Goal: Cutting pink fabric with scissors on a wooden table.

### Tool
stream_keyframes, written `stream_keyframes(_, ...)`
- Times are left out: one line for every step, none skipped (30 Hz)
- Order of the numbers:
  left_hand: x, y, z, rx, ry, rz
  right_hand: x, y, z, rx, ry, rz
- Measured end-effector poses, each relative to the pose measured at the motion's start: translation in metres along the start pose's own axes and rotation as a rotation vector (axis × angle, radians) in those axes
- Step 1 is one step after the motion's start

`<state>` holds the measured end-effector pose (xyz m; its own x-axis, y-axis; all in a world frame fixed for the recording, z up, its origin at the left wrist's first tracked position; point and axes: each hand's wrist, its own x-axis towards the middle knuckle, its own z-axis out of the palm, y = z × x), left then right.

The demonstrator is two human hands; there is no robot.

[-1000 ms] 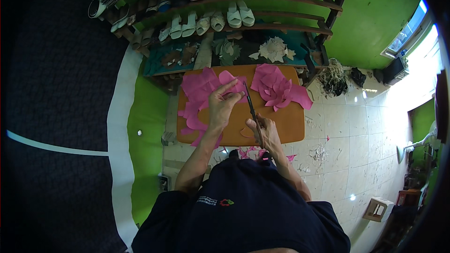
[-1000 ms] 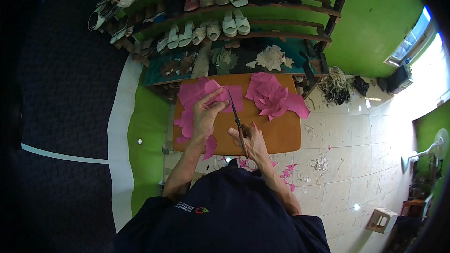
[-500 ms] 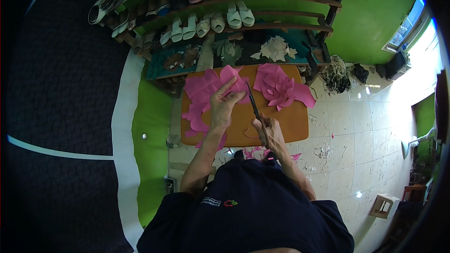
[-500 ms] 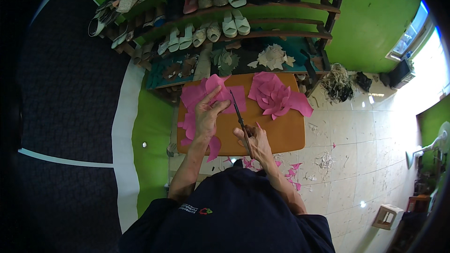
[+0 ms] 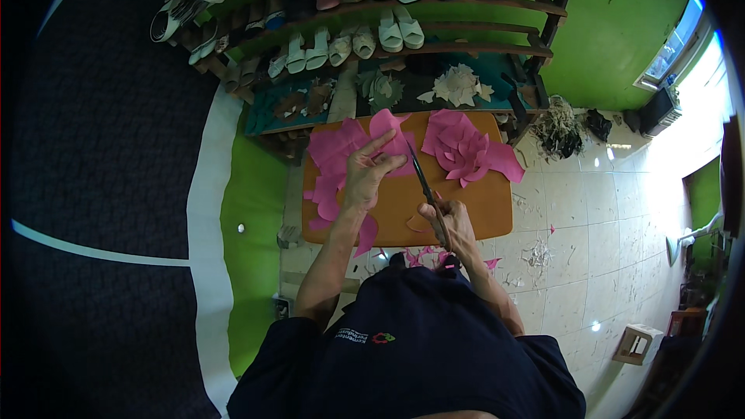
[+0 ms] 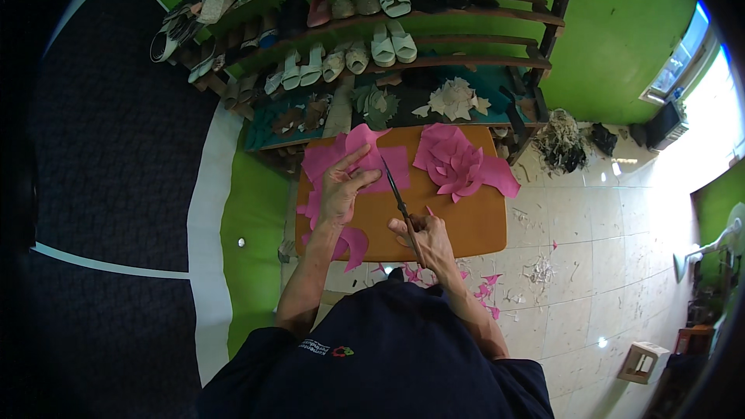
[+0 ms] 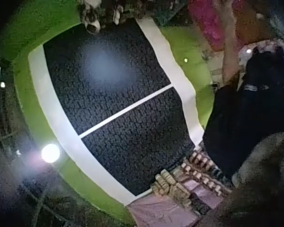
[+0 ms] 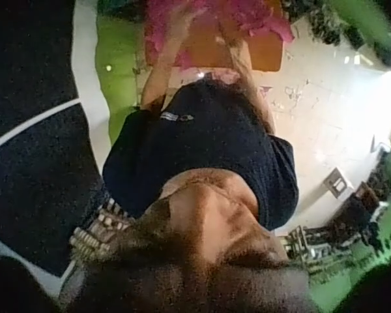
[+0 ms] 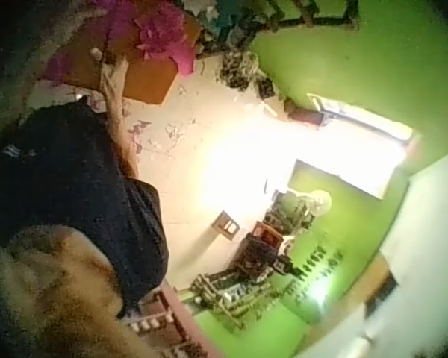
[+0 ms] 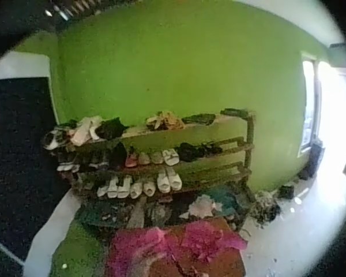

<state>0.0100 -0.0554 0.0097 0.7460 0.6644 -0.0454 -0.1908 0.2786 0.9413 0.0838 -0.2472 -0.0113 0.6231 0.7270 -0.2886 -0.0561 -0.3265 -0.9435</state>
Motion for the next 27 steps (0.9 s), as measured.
stream_keyframes(0.0, -0.001, -0.003, 0.002, 0.003, 0.002, -0.001, -0.001, 0.0, 0.001, -0.004, -0.001)
stream_keyframes(0.0, -0.004, -0.007, -0.008, -0.016, 0.008, -0.002, -0.003, -0.001, -0.014, -0.02, -0.009)
stream_keyframes(0.0, -0.005, -0.01, -0.019, -0.035, 0.015, -0.002, -0.004, -0.001, -0.03, -0.036, -0.017)
stream_keyframes(0.0, -0.004, -0.009, -0.021, -0.034, 0.015, -0.002, -0.004, -0.002, -0.032, -0.036, -0.017)
stream_keyframes(0.0, -0.003, -0.008, -0.021, -0.024, 0.012, -0.003, -0.004, -0.001, -0.05, -0.027, -0.044)
stream_keyframes(0.001, -0.003, -0.008, -0.022, -0.015, 0.009, -0.004, -0.004, -0.001, -0.069, -0.018, -0.071)
stream_keyframes(0.0, -0.004, -0.009, -0.025, -0.012, 0.011, -0.004, -0.001, 0.0, -0.073, -0.02, -0.071)
stream_keyframes(0.0, -0.005, -0.012, 0.022, -0.04, 0.021, -0.002, 0.004, 0.002, -0.062, -0.026, -0.069)
stream_keyframes(-0.001, -0.007, -0.013, 0.069, -0.068, 0.03, -0.001, 0.006, 0.003, -0.051, -0.032, -0.067)
stream_keyframes(-0.004, -0.005, -0.009, 0.04, -0.078, -0.01, 0.0, 0.007, 0.003, -0.055, -0.032, -0.065)
stream_keyframes(-0.006, -0.003, -0.004, 0.036, -0.076, -0.011, 0.002, 0.006, 0.004, -0.057, -0.028, -0.065)
stream_keyframes(-0.007, -0.001, 0.001, 0.025, -0.098, -0.008, 0.003, 0.006, 0.004, -0.059, -0.023, -0.065)
stream_keyframes(-0.008, 0.0, 0.003, 0.016, -0.122, -0.005, 0.004, 0.005, 0.005, -0.06, -0.023, -0.064)
stream_keyframes(-0.009, 0.001, 0.003, 0.014, -0.122, -0.006, 0.005, 0.005, 0.005, -0.048, -0.016, -0.069)
stream_keyframes(-0.01, 0.001, 0.003, 0.001, -0.13, -0.008, 0.005, 0.005, 0.005, -0.035, -0.01, -0.074)
stream_keyframes(-0.01, 0.001, 0.003, -0.012, -0.137, -0.007, 0.005, 0.006, 0.005, -0.036, -0.011, -0.075)
stream_keyframes(-0.009, 0.001, 0.001, -0.011, -0.136, -0.006, 0.006, 0.009, 0.005, -0.048, -0.012, -0.077)
stream_keyframes(-0.008, 0.0, -0.002, -0.011, -0.152, -0.009, 0.006, 0.01, 0.005, -0.06, -0.012, -0.079)
stream_keyframes(-0.007, 0.001, -0.004, -0.012, -0.168, -0.013, 0.005, 0.008, 0.004, -0.06, -0.012, -0.079)
stream_keyframes(-0.007, 0.001, -0.004, -0.012, -0.168, -0.013, 0.004, 0.006, 0.003, -0.058, -0.015, -0.061)
stream_keyframes(-0.007, 0.002, -0.004, -0.003, -0.172, -0.018, 0.003, 0.005, 0.003, -0.056, -0.017, -0.043)
stream_keyframes(-0.007, 0.004, -0.004, 0.005, -0.177, -0.024, 0.004, 0.005, 0.002, -0.054, -0.016, -0.043)
stream_keyframes(-0.006, 0.003, -0.007, 0.008, -0.178, -0.024, 0.004, 0.007, 0.0, -0.082, -0.015, -0.055)
stream_keyframes(-0.003, 0.001, -0.011, 0.025, -0.213, -0.031, 0.004, 0.008, -0.001, -0.109, -0.013, -0.067)
stream_keyframes(-0.003, 0.002, -0.012, 0.043, -0.245, -0.037, 0.003, 0.004, -0.002, -0.106, -0.015, -0.067)
stream_keyframes(-0.003, 0.003, -0.013, 0.046, -0.244, -0.037, 0.0, -0.002, -0.004, -0.106, -0.021, -0.073)
stream_keyframes(-0.004, 0.003, -0.012, 0.036, -0.237, -0.045, -0.001, -0.006, -0.005, -0.106, -0.028, -0.078)
